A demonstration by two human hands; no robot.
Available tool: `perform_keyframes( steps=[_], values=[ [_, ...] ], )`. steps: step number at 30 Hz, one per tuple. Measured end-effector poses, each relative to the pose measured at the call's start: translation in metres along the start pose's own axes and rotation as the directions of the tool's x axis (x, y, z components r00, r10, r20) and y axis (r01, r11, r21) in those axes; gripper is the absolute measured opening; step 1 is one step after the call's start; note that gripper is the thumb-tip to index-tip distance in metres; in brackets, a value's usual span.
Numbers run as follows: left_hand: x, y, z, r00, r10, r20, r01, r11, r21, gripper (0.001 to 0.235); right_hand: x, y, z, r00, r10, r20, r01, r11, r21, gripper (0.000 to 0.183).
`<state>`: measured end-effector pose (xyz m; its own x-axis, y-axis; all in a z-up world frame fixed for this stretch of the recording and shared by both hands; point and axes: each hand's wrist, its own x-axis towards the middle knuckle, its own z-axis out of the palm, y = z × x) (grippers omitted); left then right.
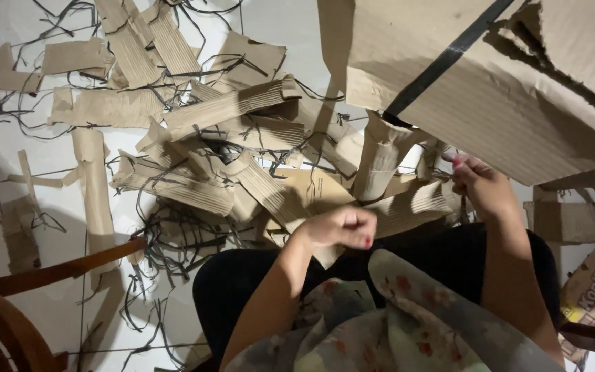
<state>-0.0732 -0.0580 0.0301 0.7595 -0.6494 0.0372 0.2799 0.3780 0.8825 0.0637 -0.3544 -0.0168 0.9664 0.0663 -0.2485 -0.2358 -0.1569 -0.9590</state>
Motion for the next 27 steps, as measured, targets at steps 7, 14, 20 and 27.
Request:
perform_keyframes(
  steps=[7, 14, 20, 27],
  values=[
    [0.013, -0.032, -0.023, 0.679, -0.087, -0.728, 0.113, 0.994, -0.014, 0.021, 0.002, -0.002, 0.011, 0.999, -0.041, -0.030, 0.031, 0.964, -0.265, 0.028],
    [0.020, -0.047, -0.032, 0.570, -0.006, -0.822, 0.093, 0.994, 0.058, 0.023, -0.010, -0.037, 0.040, 0.989, -0.044, -0.141, 0.058, 0.993, 0.102, 0.012],
    [0.026, -0.055, -0.056, 0.527, -0.041, -0.849, 0.102, 0.995, 0.015, 0.044, 0.016, -0.015, 0.048, 0.989, -0.024, -0.146, 0.036, 0.996, 0.080, 0.011],
    [0.043, -0.041, -0.072, 0.499, 0.011, -0.866, 0.102, 0.992, 0.071, 0.066, 0.027, -0.008, 0.065, 0.996, -0.030, -0.090, 0.011, 0.980, -0.199, 0.023]
  ],
)
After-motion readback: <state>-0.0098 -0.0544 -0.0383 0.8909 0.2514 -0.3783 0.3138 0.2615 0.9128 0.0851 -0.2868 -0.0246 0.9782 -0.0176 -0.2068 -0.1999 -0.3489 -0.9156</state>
